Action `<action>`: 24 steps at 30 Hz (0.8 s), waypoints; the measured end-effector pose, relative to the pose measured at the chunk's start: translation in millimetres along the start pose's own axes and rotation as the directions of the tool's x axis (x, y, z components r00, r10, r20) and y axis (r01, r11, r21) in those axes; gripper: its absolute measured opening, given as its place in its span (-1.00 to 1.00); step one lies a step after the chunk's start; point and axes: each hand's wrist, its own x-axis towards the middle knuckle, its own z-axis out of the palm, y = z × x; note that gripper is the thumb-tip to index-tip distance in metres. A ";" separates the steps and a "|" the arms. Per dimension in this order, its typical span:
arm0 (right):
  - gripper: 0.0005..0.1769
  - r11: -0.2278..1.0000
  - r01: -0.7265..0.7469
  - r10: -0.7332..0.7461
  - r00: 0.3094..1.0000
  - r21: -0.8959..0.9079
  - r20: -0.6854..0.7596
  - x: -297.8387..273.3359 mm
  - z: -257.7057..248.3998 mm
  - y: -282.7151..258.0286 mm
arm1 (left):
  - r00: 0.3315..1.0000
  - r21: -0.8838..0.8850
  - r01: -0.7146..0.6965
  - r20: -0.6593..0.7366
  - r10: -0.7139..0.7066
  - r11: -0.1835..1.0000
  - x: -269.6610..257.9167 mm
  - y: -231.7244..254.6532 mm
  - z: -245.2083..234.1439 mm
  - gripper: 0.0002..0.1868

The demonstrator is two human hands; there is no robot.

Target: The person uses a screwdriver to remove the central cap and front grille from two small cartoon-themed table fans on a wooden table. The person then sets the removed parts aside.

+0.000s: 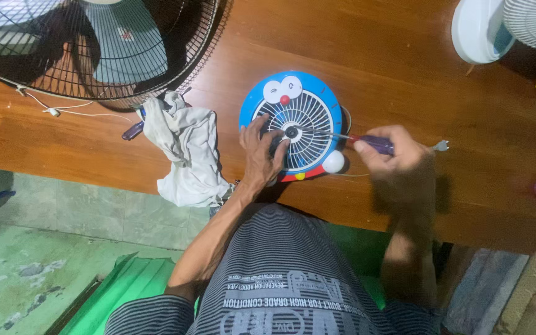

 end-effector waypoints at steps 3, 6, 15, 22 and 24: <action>-0.72 0.943 -0.277 0.272 0.961 0.185 0.050 0.2 5.5 14.9 | 1.000 0.030 0.000 0.004 0.000 1.000 -2.3 -3.1 -2.8 -0.74; -0.73 0.876 -0.351 0.350 0.935 0.332 0.065 -4.5 13.8 27.7 | 1.000 0.040 0.030 -0.005 -0.030 0.999 0.3 0.0 0.1 -0.77; -0.72 0.772 -0.390 0.412 0.908 0.502 0.070 -25.1 26.7 53.4 | 0.998 0.020 0.054 -0.030 -0.053 0.998 4.0 6.6 1.2 -0.81; -0.71 0.813 -0.366 0.391 0.919 0.452 0.042 -24.7 23.3 49.7 | 0.998 0.027 0.054 -0.037 -0.053 0.998 1.2 6.7 3.1 -0.82; -0.72 0.819 -0.398 0.417 0.908 0.414 0.046 -23.6 19.0 40.2 | 0.998 0.024 0.047 -0.035 -0.046 0.999 1.1 5.2 2.3 -0.81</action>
